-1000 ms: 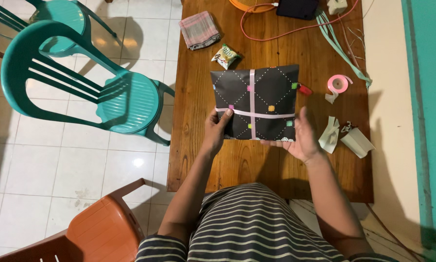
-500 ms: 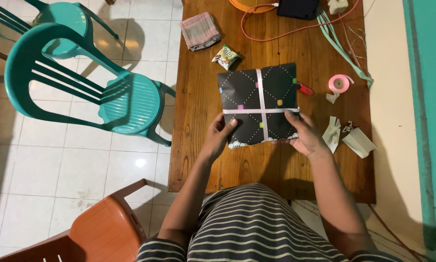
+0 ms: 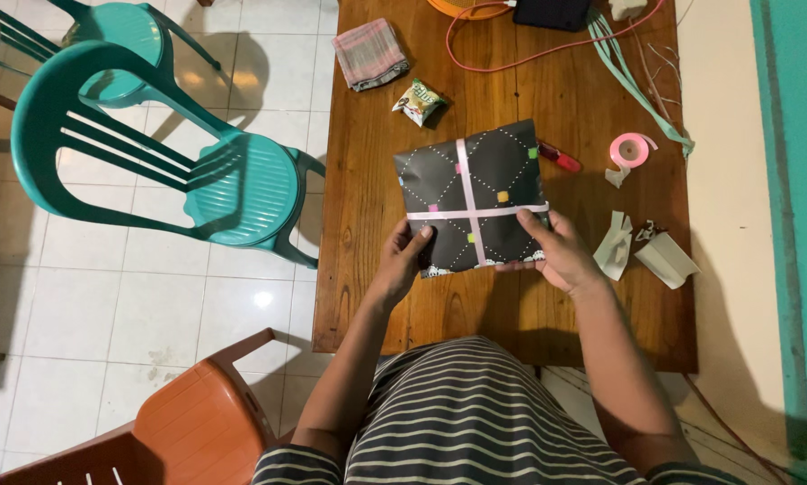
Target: The person cuts a ribbon on a wrapped gift with scissors, then unwraps it to reveal a packet of chili flakes and a small snack. They place the items on a sheet of white paper and arrange them for wrapping.
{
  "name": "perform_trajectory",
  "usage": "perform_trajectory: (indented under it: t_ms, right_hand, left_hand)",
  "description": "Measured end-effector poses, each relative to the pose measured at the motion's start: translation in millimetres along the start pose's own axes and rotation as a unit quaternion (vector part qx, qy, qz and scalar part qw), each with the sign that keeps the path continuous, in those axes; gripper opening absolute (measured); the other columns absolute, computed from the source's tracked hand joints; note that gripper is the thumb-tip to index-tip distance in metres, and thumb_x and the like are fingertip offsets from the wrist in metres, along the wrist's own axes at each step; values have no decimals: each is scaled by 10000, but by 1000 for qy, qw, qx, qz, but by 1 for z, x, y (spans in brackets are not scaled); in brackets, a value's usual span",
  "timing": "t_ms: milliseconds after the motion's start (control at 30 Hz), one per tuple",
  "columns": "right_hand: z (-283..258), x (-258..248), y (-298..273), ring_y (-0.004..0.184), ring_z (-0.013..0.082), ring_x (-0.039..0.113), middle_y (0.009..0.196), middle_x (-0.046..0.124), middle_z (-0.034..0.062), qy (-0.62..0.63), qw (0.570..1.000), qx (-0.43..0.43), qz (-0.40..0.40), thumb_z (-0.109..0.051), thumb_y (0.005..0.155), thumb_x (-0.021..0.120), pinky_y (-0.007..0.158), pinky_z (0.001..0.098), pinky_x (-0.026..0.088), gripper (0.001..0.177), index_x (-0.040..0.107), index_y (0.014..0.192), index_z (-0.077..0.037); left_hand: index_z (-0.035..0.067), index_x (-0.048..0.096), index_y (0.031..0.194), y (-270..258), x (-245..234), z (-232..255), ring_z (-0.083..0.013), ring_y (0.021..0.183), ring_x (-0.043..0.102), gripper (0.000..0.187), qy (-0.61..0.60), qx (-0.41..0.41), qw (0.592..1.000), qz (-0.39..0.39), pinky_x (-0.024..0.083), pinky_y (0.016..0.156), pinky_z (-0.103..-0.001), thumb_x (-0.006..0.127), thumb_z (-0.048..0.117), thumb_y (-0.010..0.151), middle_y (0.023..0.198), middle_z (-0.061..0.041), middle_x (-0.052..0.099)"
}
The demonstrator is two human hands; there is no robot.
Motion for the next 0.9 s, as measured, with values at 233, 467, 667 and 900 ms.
perform_trajectory:
  t_ms: [233,467,667,900]
  right_hand:
    - [7,4,4,885,216,736,1104,702,107,-98,993,-66,12,-298,1009,605,660,450,676,408,592,1282,5]
    - [14,2,6,907,230,741,1114,705,125,-94,994,-62,11,-316,1008,605,672,455,645,427,586,1275,17]
    - [15,2,1,918,280,746,1128,709,143,-26,999,-23,7,-366,994,600,689,494,683,439,574,1264,-21]
    - [25,-6,9,951,262,735,1162,697,133,1,999,-34,19,-366,1014,593,712,512,676,422,573,1275,-34]
  left_hand:
    - [109,518,1422,10,0,-12,-184,1208,639,507,28,-6,999,-15,562,984,-425,642,328,982,1290,-78,650]
    - [46,543,1409,11,-7,-12,-191,1115,665,518,17,39,999,-15,533,991,-372,696,293,980,1212,-104,700]
    - [48,528,1435,4,-15,-3,-226,1095,648,572,124,25,990,59,548,946,-362,708,297,952,1220,-144,681]
    - [30,303,1572,0,-2,11,-317,1316,550,799,184,92,977,46,474,1086,-450,673,385,959,1462,-209,530]
Point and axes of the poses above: each hand's wrist, its own y-axis towards the middle knuckle, its own x-axis out of the palm, z = x × y, the point moved 7 cm from there along y, towards the middle knuckle
